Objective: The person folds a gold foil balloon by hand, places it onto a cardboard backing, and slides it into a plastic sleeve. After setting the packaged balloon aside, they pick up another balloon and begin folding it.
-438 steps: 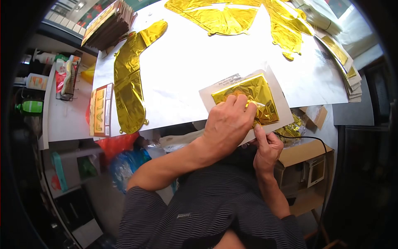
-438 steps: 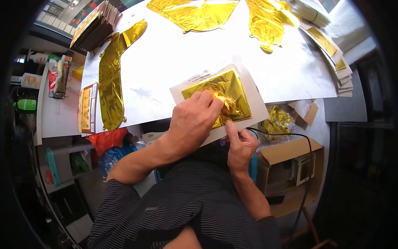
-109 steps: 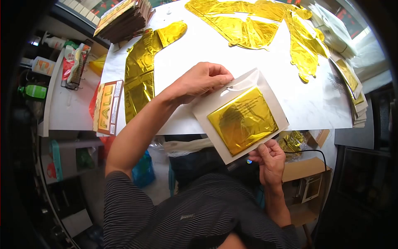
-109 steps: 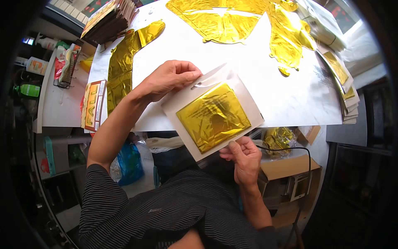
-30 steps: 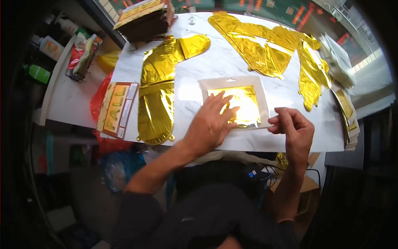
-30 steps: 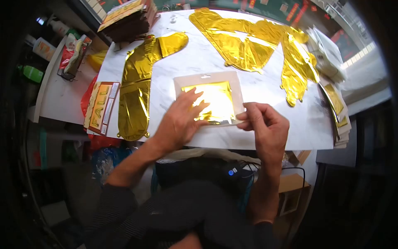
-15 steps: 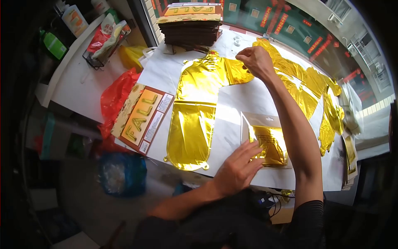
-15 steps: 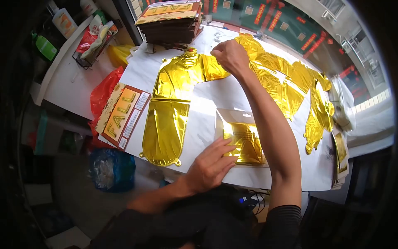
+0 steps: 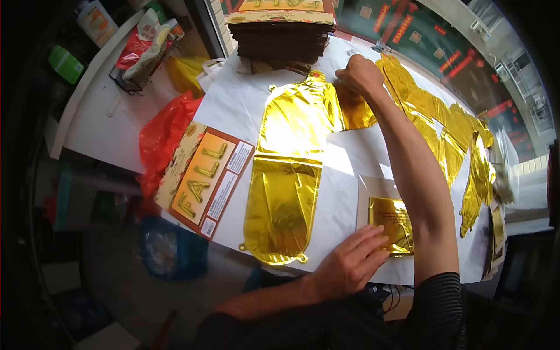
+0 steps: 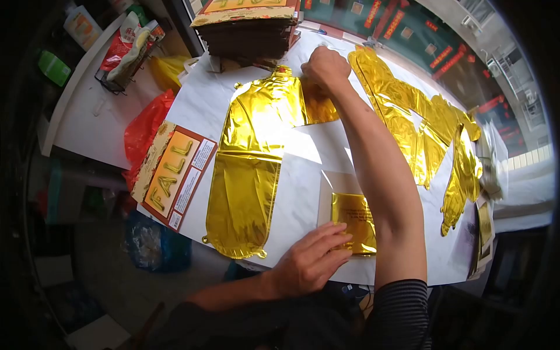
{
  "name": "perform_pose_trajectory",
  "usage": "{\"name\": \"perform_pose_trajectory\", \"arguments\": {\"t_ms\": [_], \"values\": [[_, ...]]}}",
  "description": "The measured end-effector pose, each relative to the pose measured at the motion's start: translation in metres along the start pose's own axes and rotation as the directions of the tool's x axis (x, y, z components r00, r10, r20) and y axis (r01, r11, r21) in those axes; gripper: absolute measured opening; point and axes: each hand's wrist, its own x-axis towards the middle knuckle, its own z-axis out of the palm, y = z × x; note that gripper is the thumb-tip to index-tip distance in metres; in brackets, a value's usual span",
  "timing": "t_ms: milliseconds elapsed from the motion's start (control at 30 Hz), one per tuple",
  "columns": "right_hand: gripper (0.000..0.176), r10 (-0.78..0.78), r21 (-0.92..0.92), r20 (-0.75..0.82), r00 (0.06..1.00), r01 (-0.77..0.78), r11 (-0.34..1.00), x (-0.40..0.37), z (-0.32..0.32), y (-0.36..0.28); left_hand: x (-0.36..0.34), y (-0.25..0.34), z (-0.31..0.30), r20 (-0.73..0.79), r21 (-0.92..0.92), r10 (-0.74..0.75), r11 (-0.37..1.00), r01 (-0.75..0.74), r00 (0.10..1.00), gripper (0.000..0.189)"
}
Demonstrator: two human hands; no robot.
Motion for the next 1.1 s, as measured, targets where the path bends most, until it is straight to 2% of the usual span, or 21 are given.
{"name": "perform_pose_trajectory", "arguments": {"t_ms": [67,133,167,233,333,367,433,467,500,567,600,633,700,733,767,800,833,900,967,1033,1100], "values": [[0.040,-0.034,-0.019,-0.014,0.999,0.034,0.999,0.001,0.004,0.003,0.000,0.000,0.000,-0.001,0.005,0.002,1.000,-0.002,1.000,0.021],[0.042,-0.151,-0.049,-0.129,0.980,0.146,0.988,-0.004,0.007,0.009,-0.001,0.001,0.001,0.003,0.004,-0.008,1.000,0.008,1.000,0.022],[0.042,-0.143,-0.045,-0.128,0.981,0.139,0.989,-0.005,0.006,0.013,0.000,0.001,0.001,0.001,0.004,-0.011,1.000,0.011,1.000,0.022],[0.037,-0.163,-0.009,-0.257,0.953,0.166,0.986,-0.014,-0.007,0.018,0.001,-0.001,0.000,-0.004,0.012,-0.013,1.000,0.013,1.000,0.022],[0.033,-0.191,0.072,-0.260,0.947,0.216,0.974,-0.033,-0.039,0.044,0.000,-0.003,-0.001,-0.065,-0.026,-0.057,0.998,0.055,0.996,0.025],[0.033,-0.164,0.293,-0.193,0.967,0.216,0.931,-0.049,-0.047,0.061,0.000,-0.001,-0.003,-0.097,-0.048,-0.095,0.995,0.091,0.991,0.026],[0.030,-0.131,0.446,-0.149,0.980,0.185,0.876,-0.110,-0.079,0.076,-0.006,-0.002,-0.009,-0.143,-0.162,-0.197,0.972,0.173,0.970,0.026],[0.029,-0.149,0.472,-0.159,0.976,0.208,0.857,-0.144,-0.091,0.084,-0.008,0.000,-0.013,-0.130,-0.176,-0.238,0.961,0.213,0.963,0.026],[0.028,-0.169,0.496,-0.172,0.970,0.234,0.836,-0.179,-0.102,0.096,-0.013,-0.003,-0.012,-0.145,-0.283,-0.292,0.928,0.243,0.946,0.028],[0.028,-0.044,0.589,-0.152,0.987,0.126,0.799,-0.248,-0.116,0.121,-0.012,-0.002,-0.012,-0.151,-0.457,-0.389,0.843,0.285,0.909,0.028],[0.026,0.023,0.621,-0.135,0.991,0.066,0.781,-0.280,-0.119,0.136,-0.012,-0.002,-0.011,-0.164,-0.479,-0.431,0.821,0.311,0.887,0.028],[0.023,0.092,0.653,-0.114,0.989,0.005,0.757,-0.312,-0.118,0.152,-0.011,-0.002,-0.010,-0.165,-0.476,-0.406,0.831,0.288,0.899,0.028],[0.016,0.279,0.737,-0.037,0.960,-0.162,0.656,-0.372,-0.115,0.173,-0.006,0.000,-0.005,-0.146,-0.416,-0.355,0.869,0.269,0.923,0.026],[0.012,0.318,0.774,-0.021,0.948,-0.186,0.605,-0.398,-0.107,0.183,0.000,0.005,-0.005,-0.133,-0.418,-0.356,0.866,0.274,0.925,0.026],[0.009,0.360,0.810,-0.003,0.933,-0.209,0.548,-0.422,-0.099,0.191,0.010,0.014,-0.006,-0.079,-0.189,-0.257,0.952,0.239,0.963,0.026],[0.008,0.382,0.793,0.020,0.924,-0.247,0.556,-0.442,-0.093,0.195,0.020,0.017,-0.004,-0.002,0.044,-0.163,0.986,0.163,0.987,0.027],[0.007,0.404,0.777,0.043,0.914,-0.285,0.562,-0.459,-0.087,0.196,0.029,0.015,0.001,0.014,0.043,-0.161,0.986,0.160,0.987,0.027],[0.004,0.391,0.731,-0.020,0.920,-0.253,0.634,-0.483,-0.075,0.196,0.049,0.009,0.012,0.128,0.257,0.137,0.952,-0.166,0.982,0.031],[0.005,0.367,0.682,-0.102,0.925,-0.204,0.703,-0.494,-0.066,0.194,0.062,0.006,0.022,0.208,0.300,0.129,0.935,-0.189,0.970,0.036],[0.008,0.378,0.698,-0.111,0.919,-0.198,0.688,-0.497,-0.059,0.195,0.072,0.001,0.031,0.298,0.419,0.109,0.878,-0.233,0.948,0.039],[0.009,0.301,0.620,-0.227,0.926,-0.102,0.778,-0.495,-0.054,0.193,0.076,-0.009,0.036,0.349,0.435,0.061,0.873,-0.220,0.935,0.041]]}}
